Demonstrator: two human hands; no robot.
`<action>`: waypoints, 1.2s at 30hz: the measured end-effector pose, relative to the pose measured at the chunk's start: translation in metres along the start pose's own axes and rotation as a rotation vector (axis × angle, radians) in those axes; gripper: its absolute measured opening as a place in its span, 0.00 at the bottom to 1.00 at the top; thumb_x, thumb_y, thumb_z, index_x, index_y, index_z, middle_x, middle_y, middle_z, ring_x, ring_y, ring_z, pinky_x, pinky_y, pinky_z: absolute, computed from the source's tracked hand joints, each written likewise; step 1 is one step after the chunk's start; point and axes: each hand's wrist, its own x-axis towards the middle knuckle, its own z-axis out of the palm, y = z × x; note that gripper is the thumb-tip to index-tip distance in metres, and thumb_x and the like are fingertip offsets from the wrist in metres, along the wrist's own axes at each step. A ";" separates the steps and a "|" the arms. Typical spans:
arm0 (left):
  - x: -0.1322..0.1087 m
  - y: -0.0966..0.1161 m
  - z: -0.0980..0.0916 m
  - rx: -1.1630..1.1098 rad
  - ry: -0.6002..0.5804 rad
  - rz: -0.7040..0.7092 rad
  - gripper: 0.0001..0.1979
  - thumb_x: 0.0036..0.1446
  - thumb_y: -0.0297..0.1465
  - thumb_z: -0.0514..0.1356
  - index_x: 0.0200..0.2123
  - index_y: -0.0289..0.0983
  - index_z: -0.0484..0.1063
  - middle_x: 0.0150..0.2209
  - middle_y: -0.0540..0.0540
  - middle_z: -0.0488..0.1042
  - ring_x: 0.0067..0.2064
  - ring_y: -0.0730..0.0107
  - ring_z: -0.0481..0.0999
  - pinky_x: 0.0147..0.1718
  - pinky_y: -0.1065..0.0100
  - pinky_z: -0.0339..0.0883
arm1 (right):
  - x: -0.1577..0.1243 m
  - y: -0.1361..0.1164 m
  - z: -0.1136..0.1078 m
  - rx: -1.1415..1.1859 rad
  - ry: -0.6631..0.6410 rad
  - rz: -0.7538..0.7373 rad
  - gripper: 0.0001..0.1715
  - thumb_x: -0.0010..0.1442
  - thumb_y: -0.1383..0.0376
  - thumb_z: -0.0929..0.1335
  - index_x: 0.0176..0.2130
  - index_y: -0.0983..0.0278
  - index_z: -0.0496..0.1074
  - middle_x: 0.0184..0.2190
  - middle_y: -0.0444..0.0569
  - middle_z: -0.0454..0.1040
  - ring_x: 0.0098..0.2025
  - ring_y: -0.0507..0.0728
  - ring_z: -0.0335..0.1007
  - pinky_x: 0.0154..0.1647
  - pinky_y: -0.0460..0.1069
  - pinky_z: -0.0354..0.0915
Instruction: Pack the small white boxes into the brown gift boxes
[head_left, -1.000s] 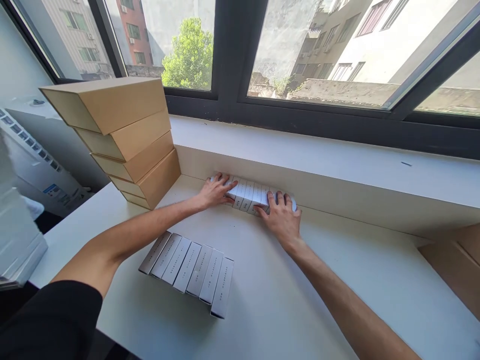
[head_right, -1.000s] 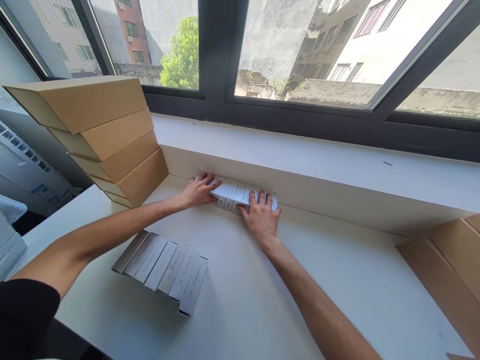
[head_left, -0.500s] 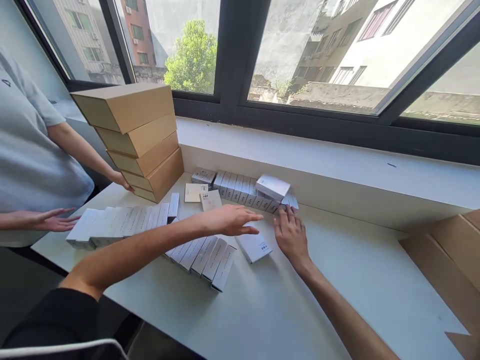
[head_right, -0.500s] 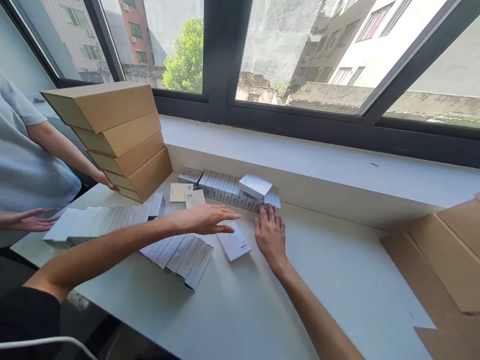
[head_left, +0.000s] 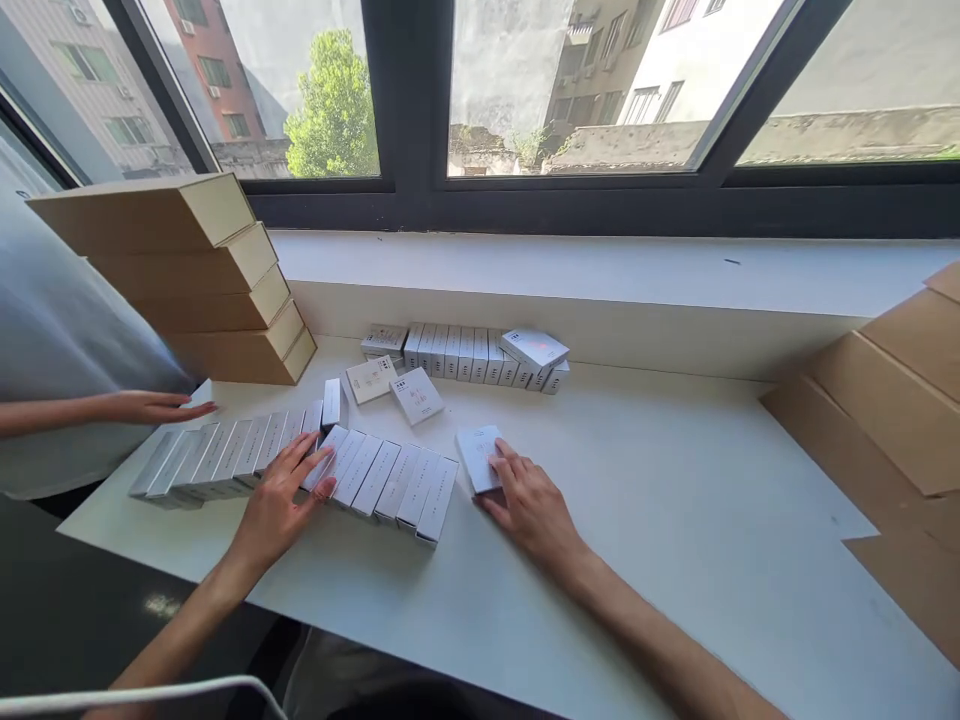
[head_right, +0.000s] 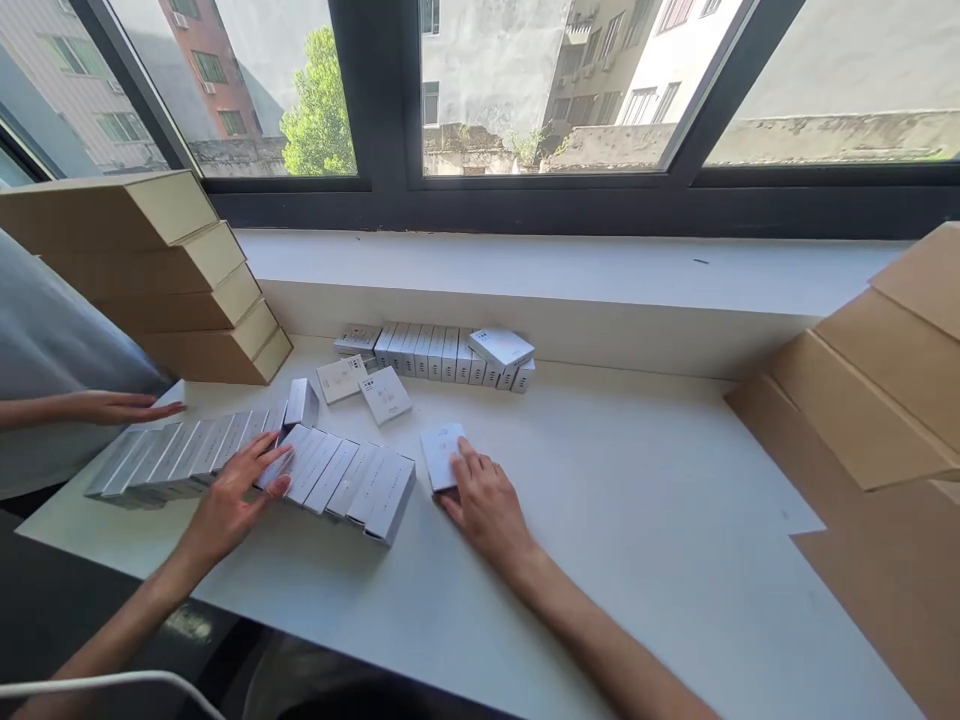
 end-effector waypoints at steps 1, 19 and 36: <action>-0.004 -0.002 0.005 0.016 -0.011 0.005 0.22 0.65 0.47 0.56 0.59 0.48 0.71 0.66 0.45 0.66 0.69 0.49 0.61 0.65 0.39 0.58 | -0.002 0.001 0.000 -0.018 0.019 0.035 0.16 0.67 0.60 0.63 0.51 0.63 0.71 0.61 0.60 0.69 0.51 0.65 0.73 0.48 0.58 0.71; -0.054 -0.010 0.023 -0.528 -0.061 -0.449 0.35 0.63 0.49 0.57 0.69 0.47 0.53 0.67 0.42 0.63 0.68 0.53 0.64 0.66 0.51 0.59 | 0.017 0.024 -0.029 0.338 -0.195 0.113 0.44 0.57 0.45 0.70 0.66 0.54 0.58 0.59 0.57 0.68 0.58 0.68 0.67 0.53 0.60 0.70; -0.023 0.030 0.031 -0.296 -0.240 -0.370 0.49 0.57 0.53 0.62 0.72 0.48 0.41 0.62 0.37 0.71 0.59 0.43 0.74 0.54 0.42 0.72 | -0.036 -0.053 -0.035 0.784 -0.237 0.465 0.52 0.63 0.43 0.66 0.73 0.53 0.37 0.63 0.56 0.69 0.57 0.67 0.73 0.53 0.62 0.73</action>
